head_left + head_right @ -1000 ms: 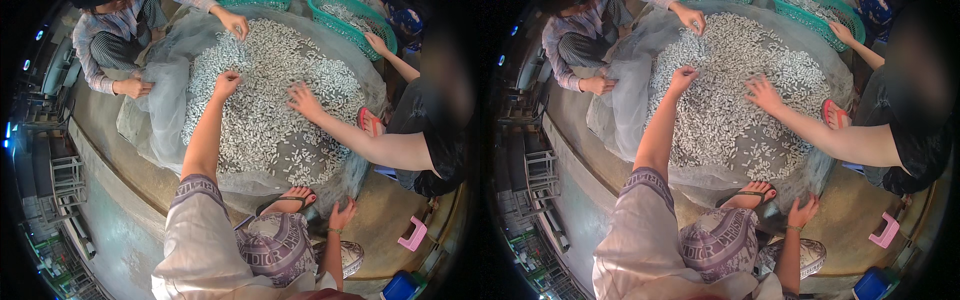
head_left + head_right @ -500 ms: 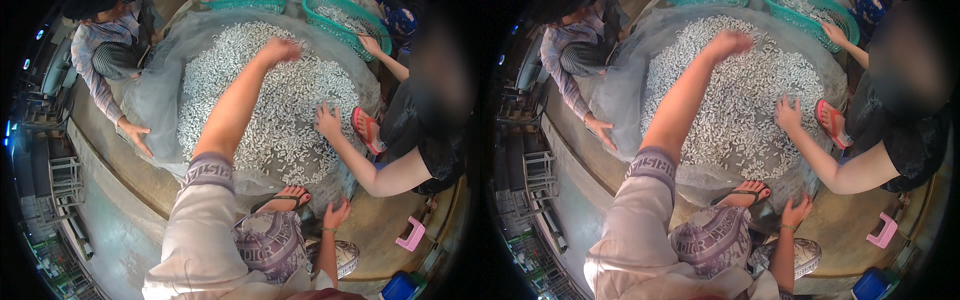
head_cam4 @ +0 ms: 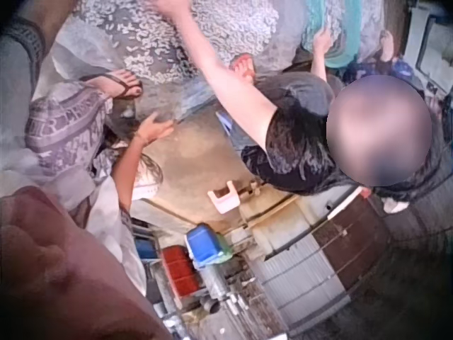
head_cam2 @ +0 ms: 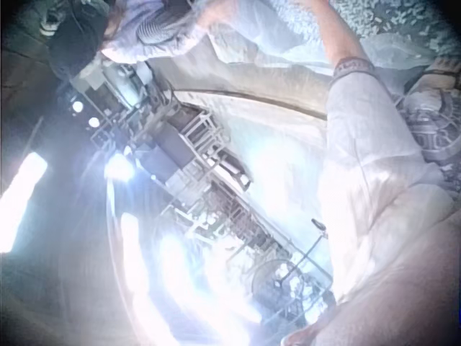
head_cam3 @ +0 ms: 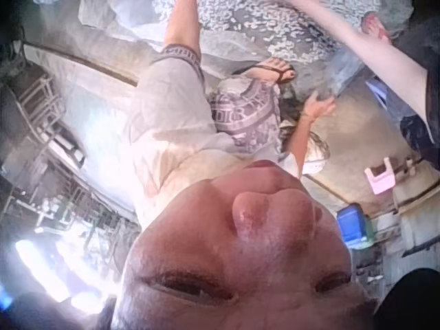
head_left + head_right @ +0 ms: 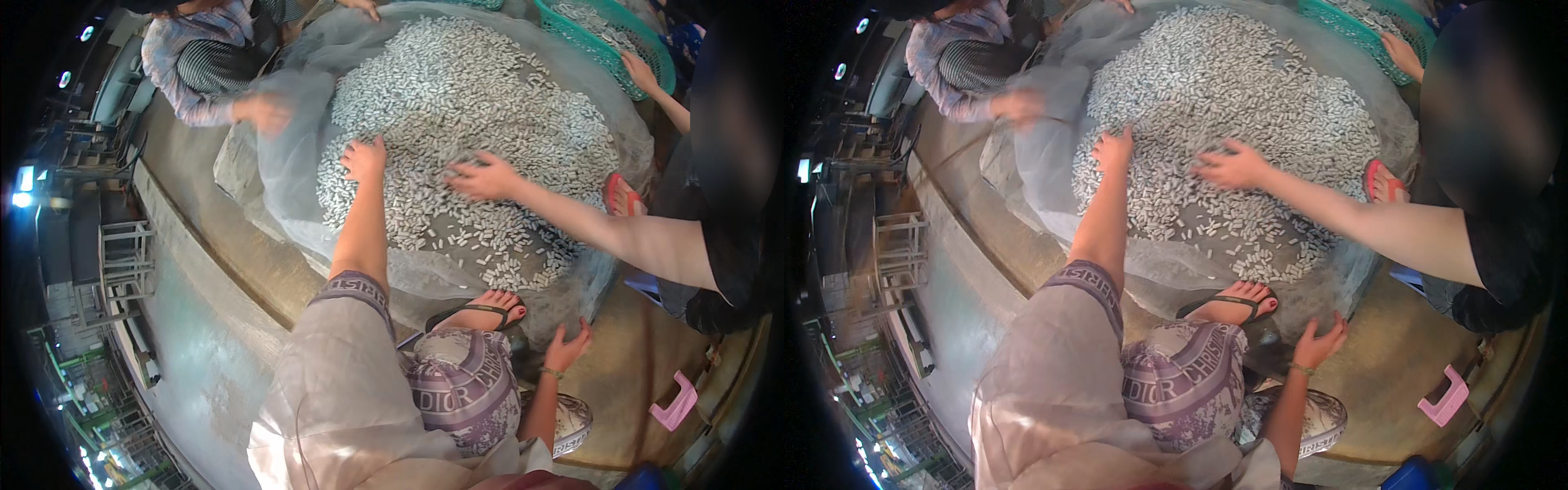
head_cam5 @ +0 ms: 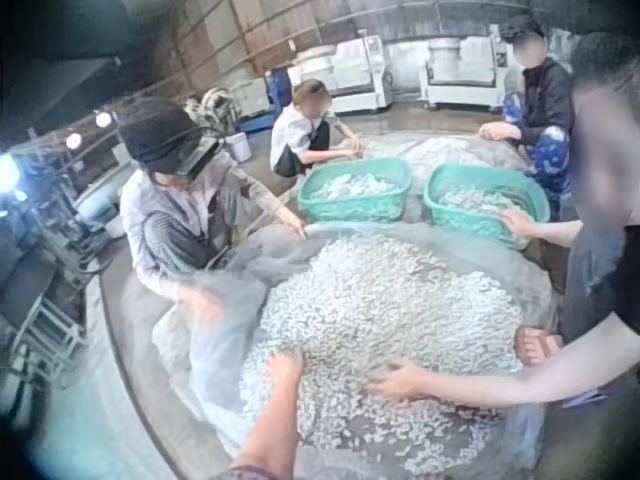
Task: The person sits on the floor and sorts small white plastic parts from a large pile spread on a sheet. They pick up individual pieces, inspect them, and place them into green baskets alongside other workers.
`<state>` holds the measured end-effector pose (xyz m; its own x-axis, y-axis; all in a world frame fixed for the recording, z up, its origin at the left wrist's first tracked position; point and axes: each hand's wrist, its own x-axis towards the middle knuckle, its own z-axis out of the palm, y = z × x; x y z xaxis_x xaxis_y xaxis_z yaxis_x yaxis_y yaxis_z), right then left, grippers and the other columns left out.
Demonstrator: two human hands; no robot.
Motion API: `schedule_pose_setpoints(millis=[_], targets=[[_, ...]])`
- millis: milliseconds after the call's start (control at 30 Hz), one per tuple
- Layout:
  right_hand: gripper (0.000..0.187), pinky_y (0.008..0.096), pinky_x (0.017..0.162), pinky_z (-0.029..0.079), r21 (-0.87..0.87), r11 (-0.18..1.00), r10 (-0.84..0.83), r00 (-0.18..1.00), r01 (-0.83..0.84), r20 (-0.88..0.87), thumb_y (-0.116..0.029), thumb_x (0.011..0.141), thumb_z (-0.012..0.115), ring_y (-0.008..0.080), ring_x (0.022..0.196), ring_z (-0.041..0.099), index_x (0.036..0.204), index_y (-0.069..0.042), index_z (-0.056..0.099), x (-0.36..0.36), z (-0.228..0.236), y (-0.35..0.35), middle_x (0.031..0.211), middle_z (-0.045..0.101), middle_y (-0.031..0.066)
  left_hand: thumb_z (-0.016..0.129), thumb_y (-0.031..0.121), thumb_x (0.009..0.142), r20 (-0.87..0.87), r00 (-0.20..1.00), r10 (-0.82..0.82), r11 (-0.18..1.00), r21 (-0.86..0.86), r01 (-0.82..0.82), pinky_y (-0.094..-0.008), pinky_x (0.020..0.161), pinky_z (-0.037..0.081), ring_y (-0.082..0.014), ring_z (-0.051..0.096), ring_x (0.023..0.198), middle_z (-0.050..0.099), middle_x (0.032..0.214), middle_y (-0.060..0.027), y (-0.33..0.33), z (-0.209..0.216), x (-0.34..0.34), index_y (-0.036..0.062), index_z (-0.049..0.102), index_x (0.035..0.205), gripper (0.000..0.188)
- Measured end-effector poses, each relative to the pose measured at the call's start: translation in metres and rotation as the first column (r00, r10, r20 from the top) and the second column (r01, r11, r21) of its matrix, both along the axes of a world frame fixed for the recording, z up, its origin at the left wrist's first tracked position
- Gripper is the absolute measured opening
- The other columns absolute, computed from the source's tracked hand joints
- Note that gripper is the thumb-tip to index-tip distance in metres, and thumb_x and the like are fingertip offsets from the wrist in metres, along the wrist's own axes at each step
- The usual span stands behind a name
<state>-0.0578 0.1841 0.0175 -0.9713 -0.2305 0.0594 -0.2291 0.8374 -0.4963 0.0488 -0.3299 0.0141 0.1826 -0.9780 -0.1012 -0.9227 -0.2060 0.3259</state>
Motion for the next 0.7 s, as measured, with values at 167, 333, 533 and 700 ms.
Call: schedule_pose_setpoints(millis=[167, 333, 533, 700], targets=[[0.047, 0.0454, 0.095, 0.032, -0.002, 0.998, 0.056, 0.998, -0.056, 0.023, -0.019, 0.076, 0.062, 0.0369, 0.115, 0.039, 0.118, -0.004, 0.048, 0.001, -0.003, -0.016, 0.123, 0.043, 0.0191, 0.055, 0.054, 0.074, -0.136, 0.991, 0.015, 0.995, 0.101, -0.001, -0.0584, 0.088, 0.035, -0.0397, 0.038, 0.117, 0.039, 0.126, -0.0222, 0.021, -0.013, -0.032, 0.0071, 0.038, 0.128, 0.073], [0.047, 0.0456, 0.094, 0.033, 0.07, 0.995, 0.075, 0.997, -0.072, -0.036, -0.022, 0.076, 0.062, 0.036, 0.115, 0.04, 0.119, -0.007, 0.048, 0.006, -0.008, -0.024, 0.123, 0.043, 0.0188, 0.059, 0.055, 0.072, -0.301, 0.88, -0.368, 0.901, 0.12, 0.418, -0.0448, 0.09, 0.041, -0.0413, 0.05, 0.106, 0.044, 0.123, -0.0243, 0.055, -0.018, -0.08, 0.0064, 0.041, 0.127, 0.076], [0.047, 0.0453, 0.095, 0.03, 0.074, 0.997, 0.026, 0.999, -0.023, -0.039, -0.022, 0.076, 0.062, 0.0349, 0.116, 0.039, 0.119, -0.008, 0.049, 0.001, 0.001, -0.006, 0.122, 0.043, 0.0182, 0.065, 0.041, 0.075, -0.598, 0.551, -0.582, 0.735, -0.098, 0.67, -0.0397, 0.088, 0.043, -0.0326, 0.055, 0.102, 0.054, 0.115, -0.0201, 0.066, -0.008, -0.055, 0.0058, 0.05, 0.121, 0.06], [0.05, 0.0457, 0.096, 0.03, 0.096, 0.995, -0.014, 1.0, 0.012, 0.02, -0.022, 0.076, 0.062, 0.0347, 0.117, 0.038, 0.121, -0.007, 0.047, 0.0, -0.003, 0.0, 0.123, 0.042, 0.0187, 0.061, 0.049, 0.072, 0.073, 0.995, -0.064, 0.978, -0.193, 0.077, -0.0522, 0.092, 0.035, -0.032, 0.041, 0.115, 0.049, 0.121, -0.0145, 0.006, -0.019, 0.059, 0.0148, 0.05, 0.121, 0.061]])
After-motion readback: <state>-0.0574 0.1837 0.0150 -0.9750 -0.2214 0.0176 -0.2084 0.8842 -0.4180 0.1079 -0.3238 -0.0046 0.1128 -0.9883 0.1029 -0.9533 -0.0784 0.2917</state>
